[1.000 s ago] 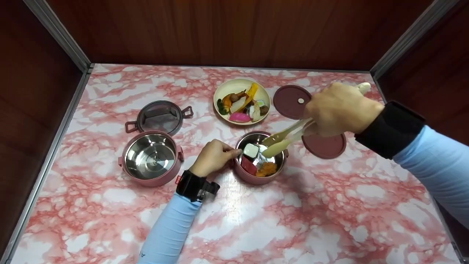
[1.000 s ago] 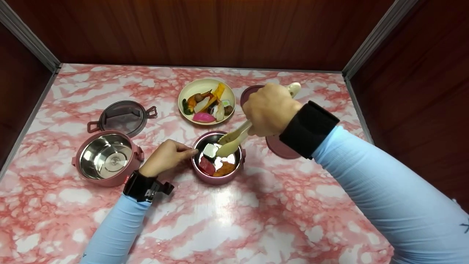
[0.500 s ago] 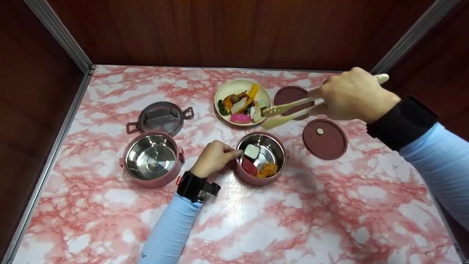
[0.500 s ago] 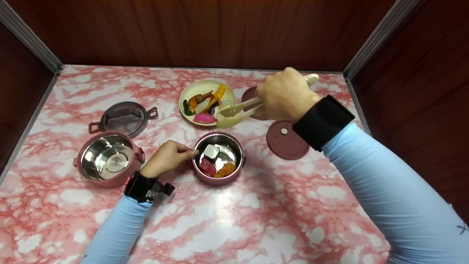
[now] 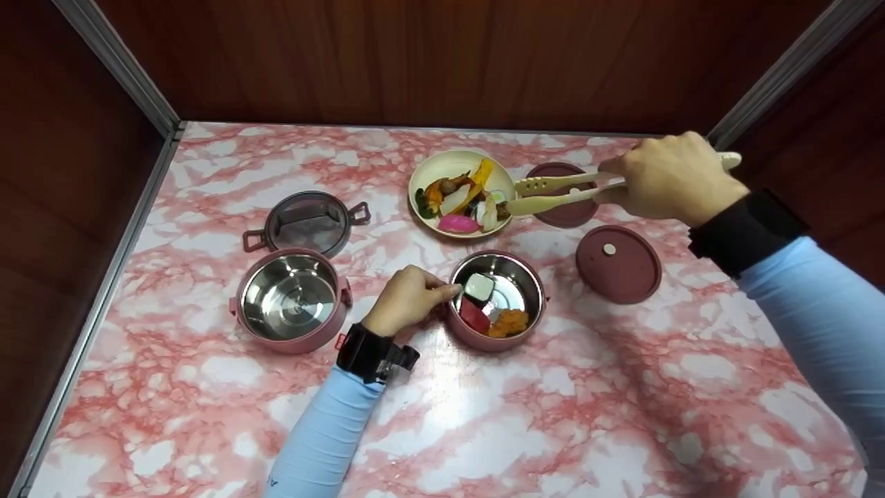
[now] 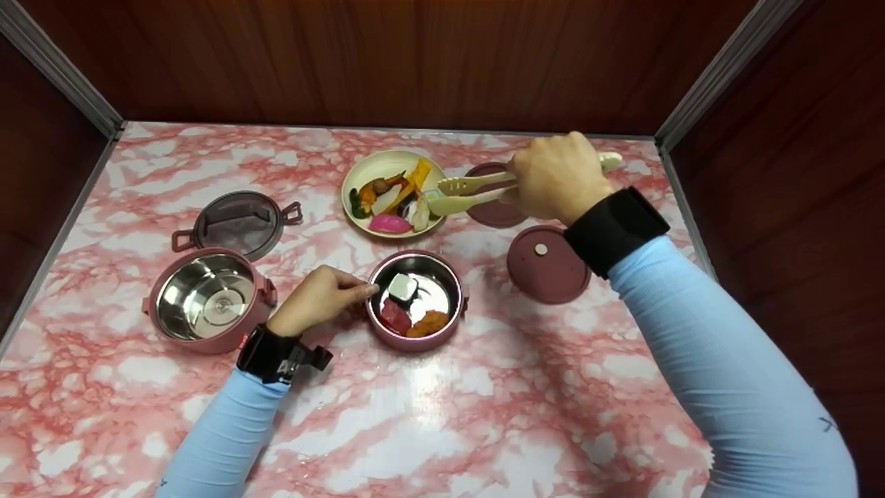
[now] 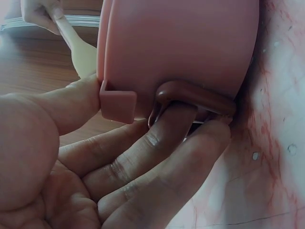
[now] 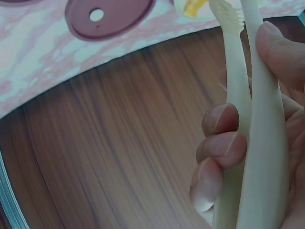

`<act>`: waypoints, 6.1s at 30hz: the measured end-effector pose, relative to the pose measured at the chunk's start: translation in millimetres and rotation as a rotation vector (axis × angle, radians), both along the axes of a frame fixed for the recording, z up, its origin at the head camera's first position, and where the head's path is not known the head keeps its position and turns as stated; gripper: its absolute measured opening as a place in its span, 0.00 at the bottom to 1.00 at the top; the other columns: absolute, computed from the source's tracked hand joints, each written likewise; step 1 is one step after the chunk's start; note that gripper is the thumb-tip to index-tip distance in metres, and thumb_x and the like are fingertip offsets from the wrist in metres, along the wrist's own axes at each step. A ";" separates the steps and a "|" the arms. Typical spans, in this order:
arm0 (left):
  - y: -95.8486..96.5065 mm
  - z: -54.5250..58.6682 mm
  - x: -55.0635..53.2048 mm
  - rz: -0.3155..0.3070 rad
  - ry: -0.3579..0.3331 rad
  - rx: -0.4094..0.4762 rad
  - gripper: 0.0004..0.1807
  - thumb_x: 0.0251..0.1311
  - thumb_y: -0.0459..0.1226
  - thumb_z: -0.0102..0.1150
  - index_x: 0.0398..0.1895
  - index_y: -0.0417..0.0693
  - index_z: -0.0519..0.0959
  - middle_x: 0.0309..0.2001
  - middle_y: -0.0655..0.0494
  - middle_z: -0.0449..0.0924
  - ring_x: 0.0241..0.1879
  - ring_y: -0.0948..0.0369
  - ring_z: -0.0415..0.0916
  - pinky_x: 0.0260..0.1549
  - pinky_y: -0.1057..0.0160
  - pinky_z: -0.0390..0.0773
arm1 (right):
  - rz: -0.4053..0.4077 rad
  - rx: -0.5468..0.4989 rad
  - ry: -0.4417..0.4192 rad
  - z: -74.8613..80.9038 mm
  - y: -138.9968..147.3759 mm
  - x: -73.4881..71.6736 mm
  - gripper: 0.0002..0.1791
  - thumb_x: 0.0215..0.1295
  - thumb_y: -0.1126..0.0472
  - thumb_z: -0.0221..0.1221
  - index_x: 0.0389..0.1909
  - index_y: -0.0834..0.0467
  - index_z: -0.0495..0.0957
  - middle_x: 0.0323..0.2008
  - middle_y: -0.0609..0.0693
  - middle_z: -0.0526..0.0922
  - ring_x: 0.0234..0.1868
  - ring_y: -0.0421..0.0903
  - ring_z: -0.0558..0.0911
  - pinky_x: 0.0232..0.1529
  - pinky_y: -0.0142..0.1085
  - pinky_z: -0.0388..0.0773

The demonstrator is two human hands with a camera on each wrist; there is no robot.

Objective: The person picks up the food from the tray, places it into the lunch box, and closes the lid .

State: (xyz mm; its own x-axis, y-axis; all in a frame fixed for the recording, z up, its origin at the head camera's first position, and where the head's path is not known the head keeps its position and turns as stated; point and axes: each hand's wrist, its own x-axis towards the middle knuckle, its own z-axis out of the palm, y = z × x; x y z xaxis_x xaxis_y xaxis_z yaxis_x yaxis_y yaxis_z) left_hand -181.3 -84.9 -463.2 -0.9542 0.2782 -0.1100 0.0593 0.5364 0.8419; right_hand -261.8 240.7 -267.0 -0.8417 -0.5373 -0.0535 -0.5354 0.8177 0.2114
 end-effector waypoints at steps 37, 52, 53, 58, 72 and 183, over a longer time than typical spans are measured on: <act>-0.9 -1.7 0.0 0.008 -0.007 -0.002 0.18 0.63 0.52 0.64 0.21 0.52 0.87 0.20 0.49 0.83 0.17 0.65 0.70 0.24 0.64 0.71 | -0.395 -0.382 0.079 -102.5 -53.0 45.8 0.25 0.64 0.40 0.61 0.16 0.53 0.74 0.16 0.57 0.74 0.19 0.62 0.77 0.15 0.57 0.66; 0.4 -2.7 0.2 0.009 -0.002 -0.012 0.17 0.63 0.52 0.64 0.23 0.52 0.88 0.22 0.52 0.84 0.18 0.63 0.71 0.25 0.63 0.73 | -0.444 -0.330 0.071 -104.2 -68.9 54.7 0.26 0.65 0.42 0.60 0.20 0.60 0.75 0.20 0.63 0.76 0.23 0.67 0.78 0.21 0.61 0.71; 0.4 -2.2 0.3 0.010 -0.003 -0.012 0.17 0.63 0.52 0.64 0.23 0.52 0.88 0.22 0.52 0.84 0.18 0.64 0.71 0.25 0.63 0.73 | -0.444 -0.334 0.070 -106.0 -69.3 55.1 0.25 0.65 0.42 0.60 0.21 0.61 0.75 0.21 0.64 0.76 0.23 0.68 0.78 0.21 0.61 0.71; -0.2 -0.9 0.1 0.009 0.005 -0.015 0.17 0.63 0.51 0.64 0.25 0.52 0.89 0.22 0.52 0.84 0.17 0.64 0.70 0.24 0.64 0.71 | -0.422 -0.320 0.123 -115.5 -74.2 57.5 0.25 0.67 0.44 0.59 0.25 0.65 0.76 0.21 0.65 0.77 0.23 0.69 0.78 0.21 0.61 0.73; -2.3 0.3 -0.3 0.012 0.000 0.004 0.15 0.63 0.50 0.65 0.30 0.51 0.90 0.26 0.56 0.86 0.21 0.64 0.73 0.26 0.64 0.74 | -0.346 -0.079 0.067 -89.8 -102.6 34.8 0.26 0.69 0.46 0.58 0.16 0.60 0.72 0.15 0.55 0.72 0.18 0.56 0.77 0.18 0.49 0.75; -0.1 0.2 1.0 -0.002 0.009 -0.018 0.17 0.64 0.50 0.63 0.30 0.48 0.90 0.27 0.53 0.86 0.25 0.62 0.75 0.31 0.62 0.73 | -0.130 0.016 -0.406 -8.8 -7.4 46.8 0.15 0.65 0.38 0.60 0.30 0.43 0.85 0.19 0.45 0.73 0.20 0.46 0.70 0.19 0.42 0.66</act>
